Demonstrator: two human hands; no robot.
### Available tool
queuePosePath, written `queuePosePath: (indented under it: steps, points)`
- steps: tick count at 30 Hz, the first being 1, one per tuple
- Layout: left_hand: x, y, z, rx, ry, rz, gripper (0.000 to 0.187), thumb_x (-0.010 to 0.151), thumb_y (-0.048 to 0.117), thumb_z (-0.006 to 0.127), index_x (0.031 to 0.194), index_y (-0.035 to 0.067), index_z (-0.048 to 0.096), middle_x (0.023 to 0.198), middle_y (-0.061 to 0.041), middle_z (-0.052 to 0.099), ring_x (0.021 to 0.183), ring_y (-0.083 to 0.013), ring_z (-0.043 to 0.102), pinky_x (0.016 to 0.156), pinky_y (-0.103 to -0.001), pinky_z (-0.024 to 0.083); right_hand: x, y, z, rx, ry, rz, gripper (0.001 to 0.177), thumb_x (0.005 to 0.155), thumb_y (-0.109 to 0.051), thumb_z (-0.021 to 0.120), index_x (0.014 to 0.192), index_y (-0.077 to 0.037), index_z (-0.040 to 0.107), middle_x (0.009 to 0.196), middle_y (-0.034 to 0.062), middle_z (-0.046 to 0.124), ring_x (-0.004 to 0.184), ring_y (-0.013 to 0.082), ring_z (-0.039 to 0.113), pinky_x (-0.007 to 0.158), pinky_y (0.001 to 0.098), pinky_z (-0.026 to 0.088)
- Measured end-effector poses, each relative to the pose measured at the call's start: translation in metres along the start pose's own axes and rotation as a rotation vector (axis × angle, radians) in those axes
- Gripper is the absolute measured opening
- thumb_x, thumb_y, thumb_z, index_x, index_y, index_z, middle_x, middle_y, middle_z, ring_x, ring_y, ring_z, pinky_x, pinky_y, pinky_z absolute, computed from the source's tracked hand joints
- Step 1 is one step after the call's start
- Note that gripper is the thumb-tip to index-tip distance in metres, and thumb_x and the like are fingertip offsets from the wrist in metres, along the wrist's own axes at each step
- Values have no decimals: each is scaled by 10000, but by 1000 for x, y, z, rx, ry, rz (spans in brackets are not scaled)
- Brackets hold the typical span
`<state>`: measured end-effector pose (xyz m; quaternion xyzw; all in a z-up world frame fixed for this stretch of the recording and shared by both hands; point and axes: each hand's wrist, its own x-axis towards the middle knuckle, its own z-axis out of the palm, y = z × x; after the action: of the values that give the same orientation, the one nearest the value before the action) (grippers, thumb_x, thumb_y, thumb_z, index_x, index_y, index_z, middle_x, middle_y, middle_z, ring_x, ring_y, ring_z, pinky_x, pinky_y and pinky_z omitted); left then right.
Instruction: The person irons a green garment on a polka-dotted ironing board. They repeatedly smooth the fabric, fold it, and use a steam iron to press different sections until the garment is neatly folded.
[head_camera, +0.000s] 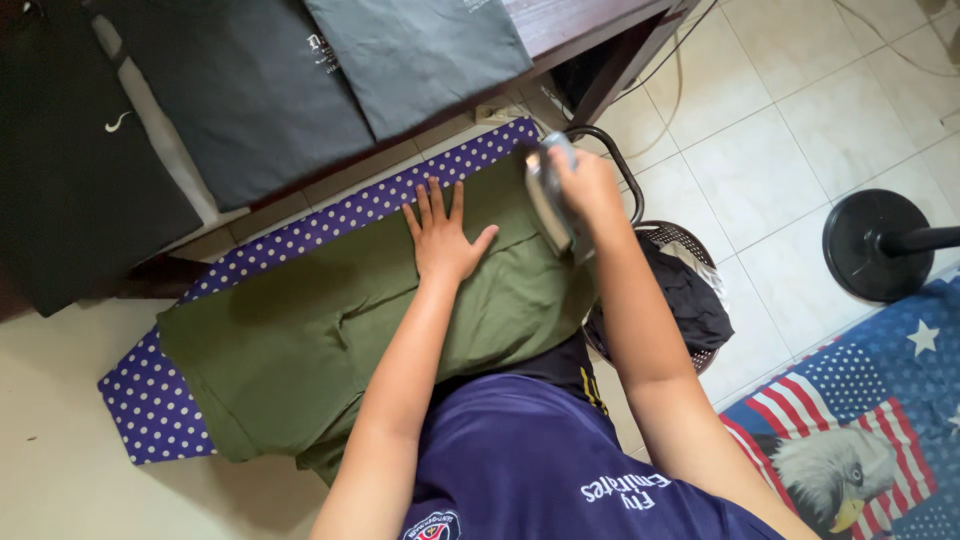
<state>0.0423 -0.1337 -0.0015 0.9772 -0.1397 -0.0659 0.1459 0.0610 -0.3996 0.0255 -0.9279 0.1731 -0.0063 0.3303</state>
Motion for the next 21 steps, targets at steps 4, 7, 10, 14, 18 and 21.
queuePosePath:
  steps: [4, 7, 10, 14, 18, 21]
  points:
    - [-1, -1, -2, 14, 5, 7, 1001, 868, 755, 526, 1633, 171, 251, 1696, -221, 102, 1570, -408, 34, 1230, -614, -8, 13, 18, -22, 383, 4, 122, 390, 1010, -432, 616, 1079, -58, 703, 833, 131, 682, 715, 254, 621, 647, 410, 493]
    - [0, 0, -1, 15, 29, 18, 989, 874, 751, 525, 1626, 162, 272, 1691, -222, 121, 1566, -411, 46, 1230, -614, -3, 7, 21, -53, 778, -38, 38, 254, 981, -302, 664, 1108, -81, 659, 804, 24, 684, 702, 116, 629, 669, 293, 502]
    - [-1, 0, -1, 12, 40, 21, 980, 880, 748, 526, 1623, 155, 288, 1690, -225, 136, 1566, -412, 60, 1234, -608, 2, 2, 33, -85, 869, 27, -66, 182, 999, -213, 702, 1079, -55, 657, 844, 11, 705, 777, 82, 633, 745, 237, 492]
    - [-2, 0, -1, 16, 34, 18, 971, 888, 741, 524, 1628, 160, 287, 1698, -212, 133, 1570, -402, 66, 1245, -595, 3, 9, 56, -86, 995, 130, 23, 175, 965, -176, 741, 1014, -19, 683, 837, -1, 681, 761, 81, 604, 731, 231, 475]
    - [-1, 0, -2, 18, 24, 14, 972, 879, 743, 520, 1623, 172, 266, 1696, -195, 96, 1561, -395, 53, 1230, -587, 2, 4, 81, -52, 1070, 303, -44, 142, 935, -140, 740, 982, -22, 677, 823, 7, 662, 741, 87, 584, 707, 242, 458]
    - [-2, 0, -1, 43, 15, 10, 974, 890, 743, 520, 1636, 175, 256, 1701, -198, 78, 1573, -388, 51, 1242, -588, 1, -10, 91, -22, 1236, 385, -81, 117, 939, -114, 723, 962, -25, 651, 812, 11, 640, 732, 98, 571, 704, 248, 448]
